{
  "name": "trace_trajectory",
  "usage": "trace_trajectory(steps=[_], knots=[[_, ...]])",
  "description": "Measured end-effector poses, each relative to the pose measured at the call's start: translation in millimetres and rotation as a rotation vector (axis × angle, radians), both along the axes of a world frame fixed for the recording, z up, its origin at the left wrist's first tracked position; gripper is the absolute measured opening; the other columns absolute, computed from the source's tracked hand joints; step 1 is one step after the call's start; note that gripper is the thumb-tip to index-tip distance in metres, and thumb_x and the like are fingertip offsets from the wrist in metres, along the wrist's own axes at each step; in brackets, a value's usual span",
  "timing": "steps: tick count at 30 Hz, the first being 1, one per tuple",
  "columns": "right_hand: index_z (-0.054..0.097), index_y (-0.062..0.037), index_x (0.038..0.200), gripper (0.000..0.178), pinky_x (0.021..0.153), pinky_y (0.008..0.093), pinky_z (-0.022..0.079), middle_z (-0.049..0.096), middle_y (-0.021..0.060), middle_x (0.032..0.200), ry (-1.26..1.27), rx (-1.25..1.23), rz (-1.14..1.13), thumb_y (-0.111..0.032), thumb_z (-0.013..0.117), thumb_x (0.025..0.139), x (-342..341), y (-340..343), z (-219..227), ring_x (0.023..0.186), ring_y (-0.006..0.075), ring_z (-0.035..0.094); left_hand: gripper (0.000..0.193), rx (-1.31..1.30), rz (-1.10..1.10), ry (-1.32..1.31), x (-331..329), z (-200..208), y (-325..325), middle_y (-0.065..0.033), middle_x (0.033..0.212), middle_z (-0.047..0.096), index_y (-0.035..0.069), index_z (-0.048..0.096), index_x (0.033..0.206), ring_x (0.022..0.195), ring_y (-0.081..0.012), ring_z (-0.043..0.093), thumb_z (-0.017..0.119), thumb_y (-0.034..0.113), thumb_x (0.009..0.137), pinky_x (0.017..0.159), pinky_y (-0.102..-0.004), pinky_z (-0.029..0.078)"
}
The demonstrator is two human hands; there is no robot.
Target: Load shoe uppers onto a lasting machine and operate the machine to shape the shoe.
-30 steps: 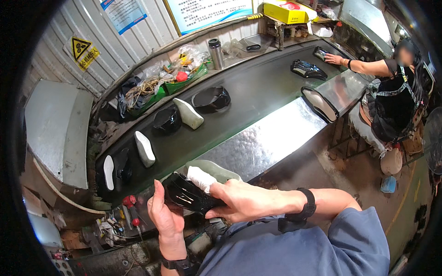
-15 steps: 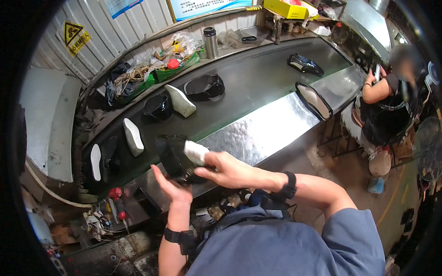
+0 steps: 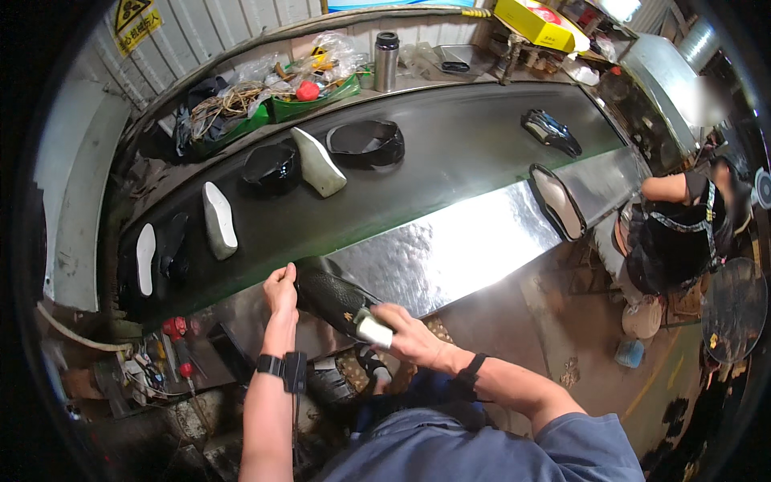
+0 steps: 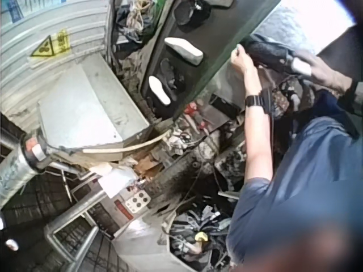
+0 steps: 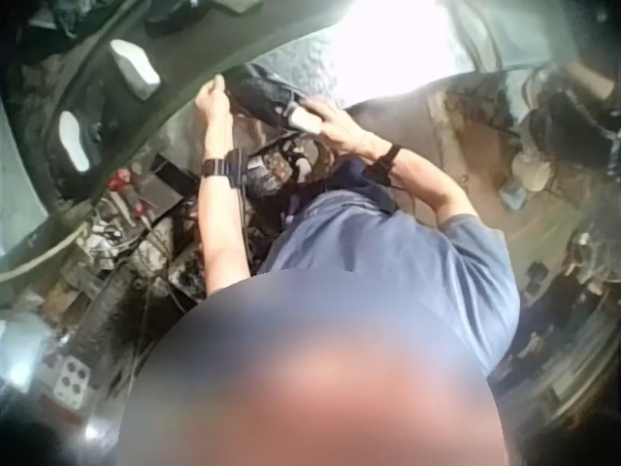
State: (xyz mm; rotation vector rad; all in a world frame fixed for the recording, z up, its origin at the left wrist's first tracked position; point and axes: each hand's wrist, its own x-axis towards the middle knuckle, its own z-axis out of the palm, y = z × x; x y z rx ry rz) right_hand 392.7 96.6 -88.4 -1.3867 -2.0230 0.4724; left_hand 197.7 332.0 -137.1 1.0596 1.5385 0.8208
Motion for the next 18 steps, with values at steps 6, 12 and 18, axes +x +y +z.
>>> trace_trajectory(steps=[6,12,18], knots=[[0.026,-0.0017,0.154,0.106,0.122,0.0421,0.024,0.022,0.0232,0.161,0.554,-0.236,-0.209,-0.024,0.09,0.072,-5.1,21.0,-24.6,0.148,0.039,0.026,0.035,0.264,0.091,0.553,16.5,-5.7,-4.3,-0.0187,0.092,0.073,-0.003,0.072,0.1,0.087,-0.0221,0.068,0.065,0.031,0.096,0.08,-0.0398,0.05],[0.026,0.0004,0.153,0.098,0.123,0.0441,0.02,0.029,0.0239,0.158,0.271,-0.336,-0.076,-0.017,0.083,0.075,29.8,-26.6,-21.2,0.148,0.0391,0.027,0.039,-0.001,0.06,0.261,-0.6,-11.0,-58.1,-0.017,0.103,0.071,-0.005,0.067,0.113,0.096,-0.0241,0.066,0.069,0.029,0.094,0.088,-0.037,0.05],[0.026,-0.0012,0.153,0.094,0.123,0.0525,0.016,0.027,0.0221,0.159,0.291,-0.371,0.001,-0.016,0.08,0.078,39.0,-30.6,-36.2,0.149,0.0396,0.022,0.067,-0.021,-0.119,0.636,57.2,26.1,-72.3,-0.0239,0.115,0.063,0.0,0.058,0.113,0.107,-0.042,0.062,0.081,0.049,0.073,0.093,-0.0495,0.049]])
